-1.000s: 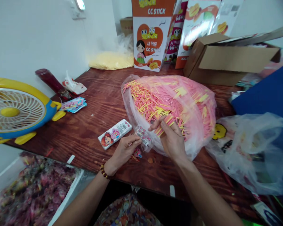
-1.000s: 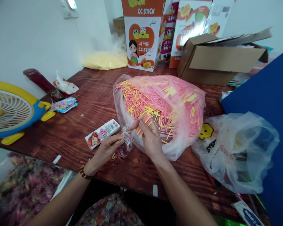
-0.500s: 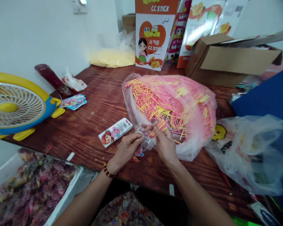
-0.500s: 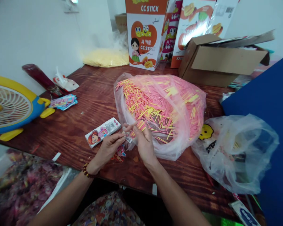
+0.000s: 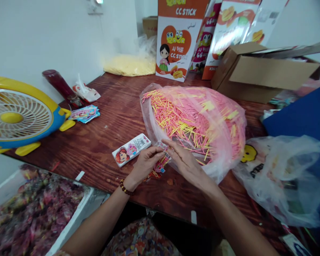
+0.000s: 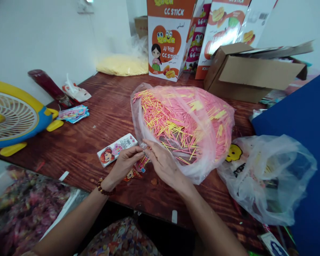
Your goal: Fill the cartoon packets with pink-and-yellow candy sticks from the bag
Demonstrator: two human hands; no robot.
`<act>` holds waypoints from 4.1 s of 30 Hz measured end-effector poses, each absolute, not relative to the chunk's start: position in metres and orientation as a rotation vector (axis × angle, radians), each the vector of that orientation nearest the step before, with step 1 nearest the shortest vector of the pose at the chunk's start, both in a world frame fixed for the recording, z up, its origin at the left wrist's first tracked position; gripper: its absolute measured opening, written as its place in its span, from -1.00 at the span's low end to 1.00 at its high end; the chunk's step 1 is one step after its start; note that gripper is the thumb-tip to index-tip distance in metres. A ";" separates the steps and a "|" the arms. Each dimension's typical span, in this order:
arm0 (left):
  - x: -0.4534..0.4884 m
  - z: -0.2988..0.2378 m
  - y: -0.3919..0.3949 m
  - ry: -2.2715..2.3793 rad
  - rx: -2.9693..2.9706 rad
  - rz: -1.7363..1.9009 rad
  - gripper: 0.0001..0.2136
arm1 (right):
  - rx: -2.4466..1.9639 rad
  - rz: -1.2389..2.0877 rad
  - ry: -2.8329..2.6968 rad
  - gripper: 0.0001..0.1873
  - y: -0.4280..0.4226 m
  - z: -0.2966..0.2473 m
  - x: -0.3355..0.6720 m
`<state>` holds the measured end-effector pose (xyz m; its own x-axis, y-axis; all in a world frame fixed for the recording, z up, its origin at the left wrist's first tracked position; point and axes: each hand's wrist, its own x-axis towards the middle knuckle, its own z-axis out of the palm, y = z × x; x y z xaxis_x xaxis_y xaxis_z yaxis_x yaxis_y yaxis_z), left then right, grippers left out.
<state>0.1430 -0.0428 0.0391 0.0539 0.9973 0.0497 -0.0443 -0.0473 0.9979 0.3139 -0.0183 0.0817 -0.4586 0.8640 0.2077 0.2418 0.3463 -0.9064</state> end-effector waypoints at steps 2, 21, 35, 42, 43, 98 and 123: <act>0.143 0.040 -0.042 1.117 1.216 1.241 -0.78 | -0.946 1.089 -1.893 -0.66 -0.015 0.084 0.319; 0.138 0.049 -0.043 1.158 1.348 1.465 -0.84 | -0.944 0.787 -1.976 -0.87 -0.014 0.084 0.322; 0.136 0.045 -0.045 1.139 1.066 1.402 -0.78 | -0.987 1.375 -1.573 -0.75 0.006 0.083 0.317; 0.125 0.043 -0.043 0.973 0.960 1.057 -0.77 | -0.987 1.418 -1.416 -0.73 0.007 0.070 0.309; 0.126 0.043 -0.044 0.987 0.961 1.069 -0.77 | -0.996 1.424 -1.405 -0.73 0.006 0.069 0.309; 0.101 0.035 -0.079 1.059 0.892 1.133 -0.68 | -0.836 1.600 -1.295 -0.67 0.019 0.129 0.306; 0.116 -0.017 -0.082 1.822 2.155 0.829 -0.57 | -1.609 0.551 -2.410 -0.78 0.046 0.041 0.323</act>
<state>0.1155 -0.0821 -0.0174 0.0828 0.9548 0.2854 0.8428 -0.2200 0.4912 0.3234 0.0461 0.0411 -0.3921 0.9187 -0.0464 0.8475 0.3412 -0.4066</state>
